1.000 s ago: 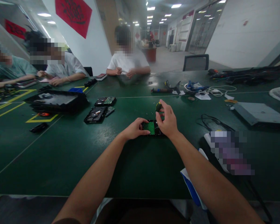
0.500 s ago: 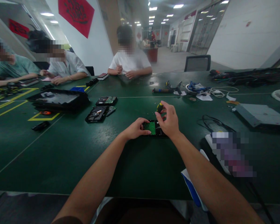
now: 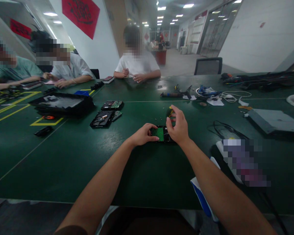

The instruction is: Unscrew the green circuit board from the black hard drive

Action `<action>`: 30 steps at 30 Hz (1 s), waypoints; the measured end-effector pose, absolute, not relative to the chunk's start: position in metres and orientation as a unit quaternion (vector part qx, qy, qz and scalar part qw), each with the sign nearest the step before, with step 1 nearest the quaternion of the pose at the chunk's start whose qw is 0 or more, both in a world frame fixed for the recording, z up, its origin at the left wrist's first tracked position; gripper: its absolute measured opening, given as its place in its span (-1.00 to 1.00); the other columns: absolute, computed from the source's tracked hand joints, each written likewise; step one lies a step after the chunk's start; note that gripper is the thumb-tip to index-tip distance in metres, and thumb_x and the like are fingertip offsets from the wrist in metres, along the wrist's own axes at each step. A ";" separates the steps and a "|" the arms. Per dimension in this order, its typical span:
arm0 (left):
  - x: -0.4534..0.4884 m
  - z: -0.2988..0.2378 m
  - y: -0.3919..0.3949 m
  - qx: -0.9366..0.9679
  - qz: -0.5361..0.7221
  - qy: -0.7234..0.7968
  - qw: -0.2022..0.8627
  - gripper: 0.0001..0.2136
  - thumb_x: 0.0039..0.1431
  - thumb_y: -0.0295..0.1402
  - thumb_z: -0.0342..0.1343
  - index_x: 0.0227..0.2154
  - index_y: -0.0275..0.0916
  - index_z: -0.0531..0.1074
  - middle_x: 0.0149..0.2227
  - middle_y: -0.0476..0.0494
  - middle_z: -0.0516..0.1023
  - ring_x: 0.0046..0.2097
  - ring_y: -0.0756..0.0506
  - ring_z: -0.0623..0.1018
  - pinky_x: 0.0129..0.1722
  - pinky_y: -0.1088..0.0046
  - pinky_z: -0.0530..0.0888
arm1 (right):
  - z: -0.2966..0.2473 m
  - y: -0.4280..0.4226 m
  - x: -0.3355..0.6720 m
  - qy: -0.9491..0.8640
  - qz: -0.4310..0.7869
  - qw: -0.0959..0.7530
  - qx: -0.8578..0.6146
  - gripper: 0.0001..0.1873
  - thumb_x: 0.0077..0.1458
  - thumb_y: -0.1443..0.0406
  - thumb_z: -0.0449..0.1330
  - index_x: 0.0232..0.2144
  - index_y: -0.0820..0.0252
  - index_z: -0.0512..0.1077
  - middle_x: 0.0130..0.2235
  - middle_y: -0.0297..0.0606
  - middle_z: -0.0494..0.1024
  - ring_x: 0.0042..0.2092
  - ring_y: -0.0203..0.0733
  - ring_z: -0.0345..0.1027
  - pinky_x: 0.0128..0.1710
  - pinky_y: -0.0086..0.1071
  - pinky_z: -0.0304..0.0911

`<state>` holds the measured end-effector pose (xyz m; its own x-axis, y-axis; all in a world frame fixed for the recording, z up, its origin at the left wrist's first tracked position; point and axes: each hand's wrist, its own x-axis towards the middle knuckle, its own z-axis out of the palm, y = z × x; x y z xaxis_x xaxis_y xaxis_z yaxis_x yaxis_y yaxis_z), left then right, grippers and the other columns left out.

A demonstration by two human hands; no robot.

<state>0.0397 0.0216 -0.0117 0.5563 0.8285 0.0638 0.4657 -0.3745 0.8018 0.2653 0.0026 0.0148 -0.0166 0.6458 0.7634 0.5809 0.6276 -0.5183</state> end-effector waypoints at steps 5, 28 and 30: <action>0.039 -0.010 0.021 0.797 0.231 0.409 0.379 -0.37 0.01 -0.05 0.39 0.13 -0.14 0.39 0.02 -0.17 0.34 -0.26 -0.05 0.43 -0.27 0.33 0.49 | 0.015 0.003 0.266 -0.710 0.028 0.551 -0.437 -0.37 0.27 0.27 0.18 0.33 -0.02 0.14 0.15 -0.04 0.38 -0.10 -0.05 0.50 -0.25 -0.13 0.60; 0.039 -0.013 0.024 0.799 0.232 0.408 0.375 -0.36 0.00 -0.06 0.40 0.14 -0.13 0.39 0.07 -0.20 0.35 -0.24 -0.06 0.45 -0.24 0.31 0.50 | 0.014 0.004 0.266 -0.712 0.035 0.549 -0.436 -0.36 0.26 0.25 0.18 0.34 -0.08 0.15 0.18 -0.07 0.35 -0.06 -0.01 0.49 -0.26 -0.10 0.60; 0.039 -0.013 0.023 0.797 0.232 0.411 0.377 -0.36 0.00 -0.06 0.39 0.13 -0.13 0.39 0.06 -0.19 0.35 -0.24 -0.06 0.45 -0.25 0.31 0.50 | 0.014 0.003 0.266 -0.713 0.034 0.550 -0.433 -0.34 0.26 0.27 0.16 0.36 -0.11 0.13 0.18 -0.08 0.35 -0.05 -0.01 0.48 -0.27 -0.12 0.61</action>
